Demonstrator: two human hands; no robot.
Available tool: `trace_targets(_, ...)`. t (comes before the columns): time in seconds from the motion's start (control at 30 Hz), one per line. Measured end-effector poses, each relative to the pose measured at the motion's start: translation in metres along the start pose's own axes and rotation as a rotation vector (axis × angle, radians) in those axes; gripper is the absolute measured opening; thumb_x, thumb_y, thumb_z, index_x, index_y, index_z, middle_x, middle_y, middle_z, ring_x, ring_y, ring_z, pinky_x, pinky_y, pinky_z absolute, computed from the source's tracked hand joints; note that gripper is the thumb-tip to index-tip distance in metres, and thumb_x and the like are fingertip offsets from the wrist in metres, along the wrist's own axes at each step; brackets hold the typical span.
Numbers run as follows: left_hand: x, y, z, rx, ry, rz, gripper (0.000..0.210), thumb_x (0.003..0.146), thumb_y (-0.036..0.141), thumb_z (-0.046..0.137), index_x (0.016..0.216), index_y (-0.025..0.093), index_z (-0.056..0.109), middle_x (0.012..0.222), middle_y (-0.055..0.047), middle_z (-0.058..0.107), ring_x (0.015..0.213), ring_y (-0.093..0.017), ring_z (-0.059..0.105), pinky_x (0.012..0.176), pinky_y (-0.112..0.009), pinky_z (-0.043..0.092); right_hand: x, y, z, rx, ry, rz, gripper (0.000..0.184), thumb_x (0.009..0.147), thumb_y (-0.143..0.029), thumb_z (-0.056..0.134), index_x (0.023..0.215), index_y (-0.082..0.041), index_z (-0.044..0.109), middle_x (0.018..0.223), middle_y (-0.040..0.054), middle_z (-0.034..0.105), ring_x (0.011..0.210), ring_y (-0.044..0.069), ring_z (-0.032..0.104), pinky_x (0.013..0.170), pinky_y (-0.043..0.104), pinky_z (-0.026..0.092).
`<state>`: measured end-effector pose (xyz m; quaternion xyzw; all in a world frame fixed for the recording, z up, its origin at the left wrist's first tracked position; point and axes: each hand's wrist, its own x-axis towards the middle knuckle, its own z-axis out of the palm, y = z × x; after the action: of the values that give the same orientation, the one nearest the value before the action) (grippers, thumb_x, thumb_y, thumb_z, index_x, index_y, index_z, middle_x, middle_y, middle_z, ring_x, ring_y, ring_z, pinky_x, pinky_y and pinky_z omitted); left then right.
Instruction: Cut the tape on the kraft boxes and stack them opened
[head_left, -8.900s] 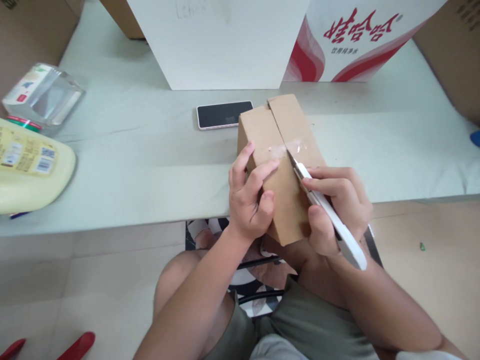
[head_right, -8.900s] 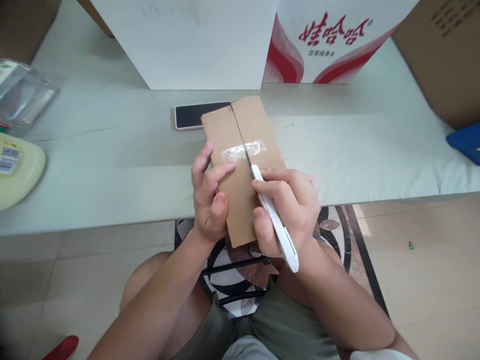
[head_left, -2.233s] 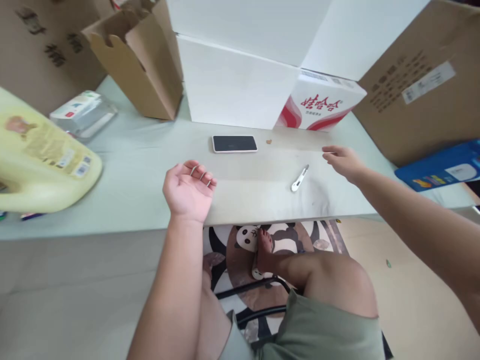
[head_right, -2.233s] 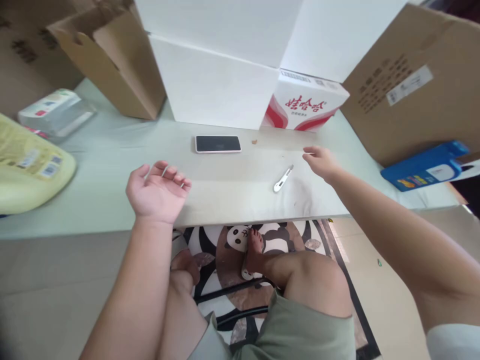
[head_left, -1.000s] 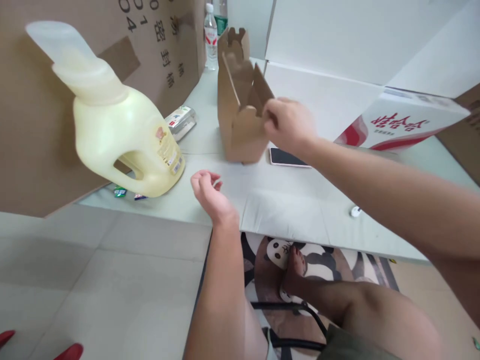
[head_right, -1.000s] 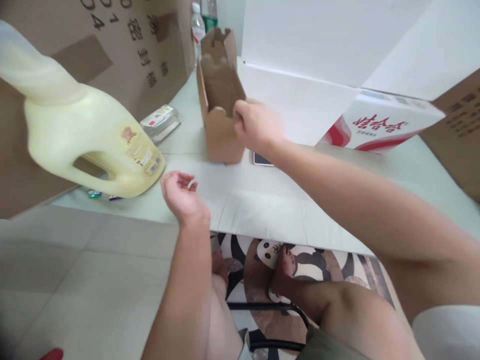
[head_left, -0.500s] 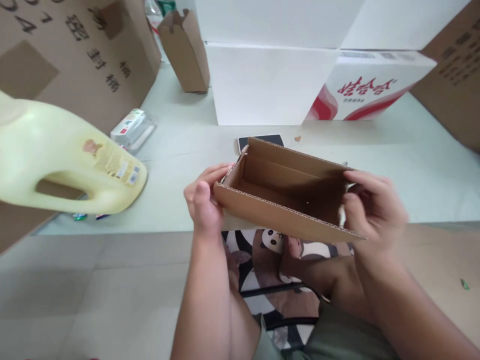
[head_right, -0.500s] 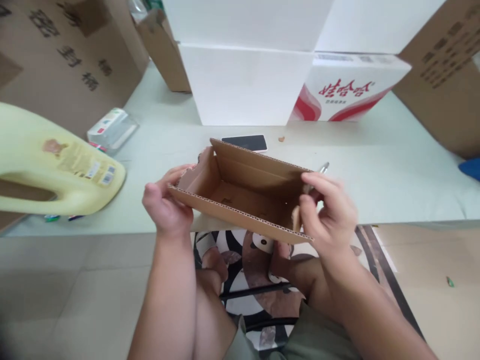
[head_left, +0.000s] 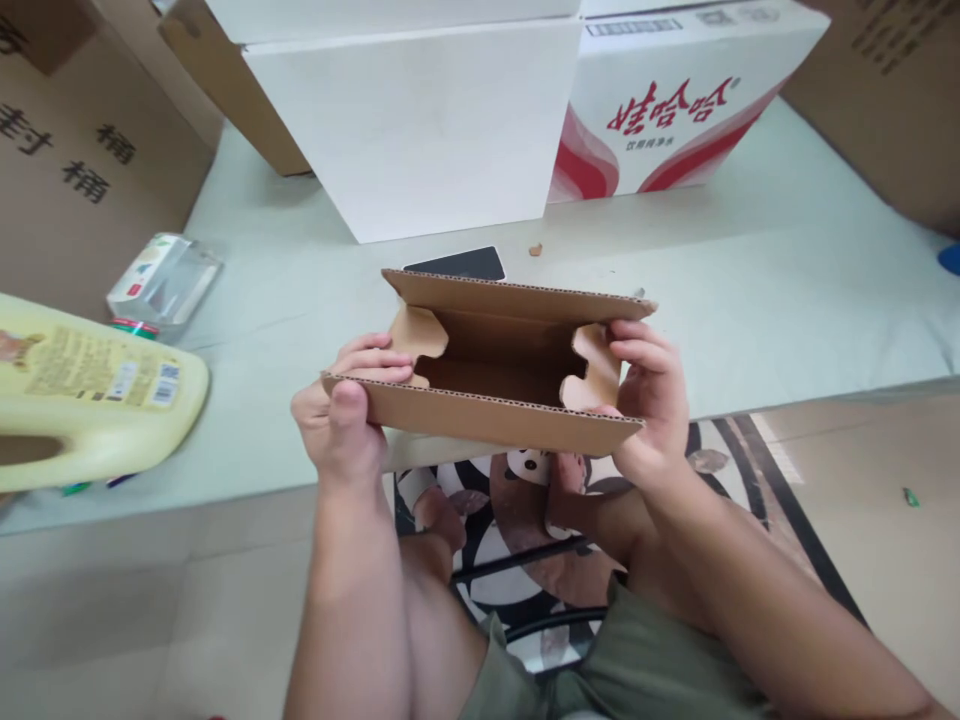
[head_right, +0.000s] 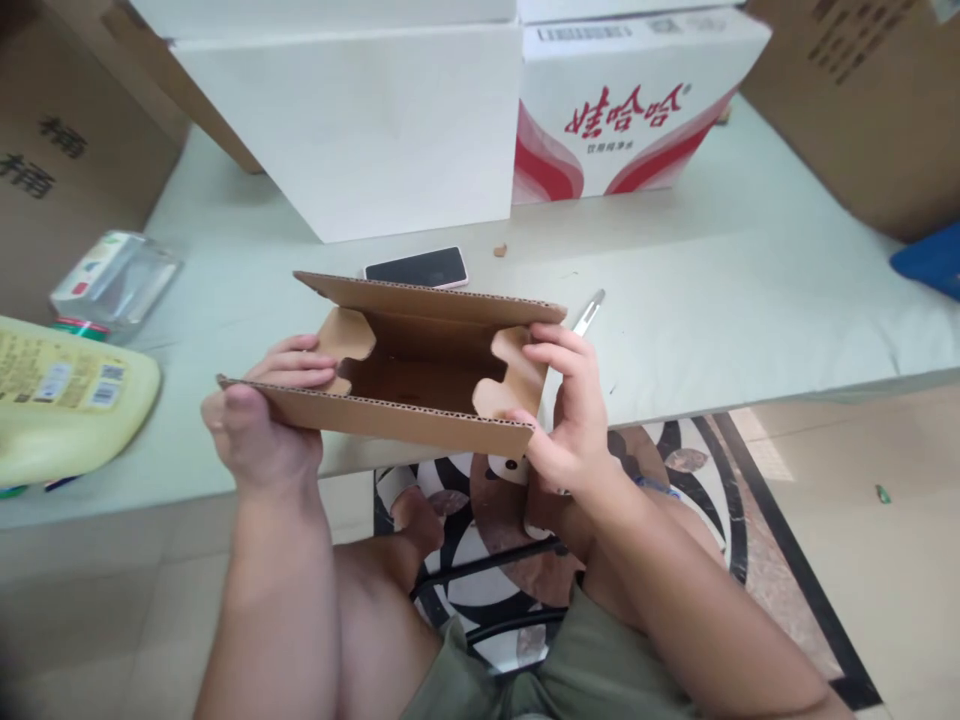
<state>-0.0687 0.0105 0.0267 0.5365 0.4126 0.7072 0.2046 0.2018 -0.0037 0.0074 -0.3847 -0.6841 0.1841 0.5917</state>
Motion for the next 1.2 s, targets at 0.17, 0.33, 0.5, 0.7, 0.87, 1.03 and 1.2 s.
trace_targets(0.17,-0.004,0.001,0.01,-0.014,0.055,0.04,0.041,0.092,0.055,0.064,0.072,0.026,0.084,0.069,-0.005,0.075,0.088,-0.025,0.073,0.099,-0.048,0.054,-0.002,-0.002,-0.006,0.094,-0.047,-0.026,0.053,0.1,-0.066,0.034,0.117,-0.028,0.067,0.136,0.0089,0.062,0.144,0.036,0.05,0.125,0.064,0.034)
trace_targets(0.33,-0.009,0.004,0.014,-0.044,0.091,0.067,0.04,0.094,0.045,0.06,0.072,0.022,0.084,0.07,-0.006,0.076,0.083,-0.023,0.073,0.101,-0.046,0.053,0.004,-0.011,-0.002,0.038,-0.114,-0.125,0.032,0.097,-0.053,0.056,0.11,-0.026,0.066,0.122,0.0083,0.07,0.121,0.032,0.067,0.13,0.065,0.027)
trace_targets(0.5,-0.016,0.01,0.018,0.013,0.168,-0.093,0.018,0.081,0.036,0.073,0.076,0.022,0.083,0.079,-0.005,0.078,0.102,-0.027,0.071,0.106,-0.047,0.052,0.002,-0.015,-0.001,0.08,-0.098,-0.029,0.031,0.098,-0.038,0.056,0.127,-0.027,0.057,0.125,0.0092,0.069,0.14,0.032,0.056,0.13,0.067,0.026)
trace_targets(0.7,-0.023,0.011,0.021,0.009,0.055,-0.151,0.048,0.073,0.046,0.085,0.117,0.03,0.074,0.129,-0.004,0.072,0.125,-0.03,0.066,0.118,-0.05,0.045,-0.004,-0.009,-0.005,0.069,-0.043,0.054,0.044,0.1,-0.036,0.051,0.143,-0.031,0.047,0.147,0.0086,0.055,0.157,0.031,0.036,0.128,0.064,0.033)
trace_targets(0.87,-0.026,0.01,0.022,0.033,-0.08,-0.176,0.059,0.077,0.054,0.081,0.131,0.036,0.064,0.148,-0.003,0.059,0.141,-0.034,0.055,0.123,-0.051,0.041,0.001,0.002,-0.012,0.029,-0.027,0.119,0.065,0.097,-0.05,0.051,0.157,-0.038,0.029,0.174,0.0013,0.018,0.165,0.034,0.013,0.13,0.069,0.023)
trace_targets(1.03,-0.027,0.01,0.023,0.046,-0.116,-0.151,0.062,0.079,0.052,0.08,0.136,0.038,0.062,0.152,-0.002,0.057,0.148,-0.033,0.047,0.127,-0.05,0.036,0.006,0.011,-0.019,0.105,-0.108,0.143,0.079,0.094,-0.06,0.051,0.162,-0.04,0.015,0.175,0.0003,0.019,0.166,0.031,0.011,0.133,0.063,0.02)
trace_targets(1.2,-0.028,0.01,0.021,0.077,-0.11,-0.161,0.061,0.078,0.054,0.079,0.135,0.039,0.063,0.155,-0.002,0.055,0.149,-0.034,0.047,0.125,-0.051,0.04,0.003,0.016,-0.021,0.124,-0.058,0.137,0.071,0.091,-0.056,0.055,0.155,-0.041,0.03,0.163,0.0052,0.034,0.157,0.034,0.032,0.128,0.063,0.031)
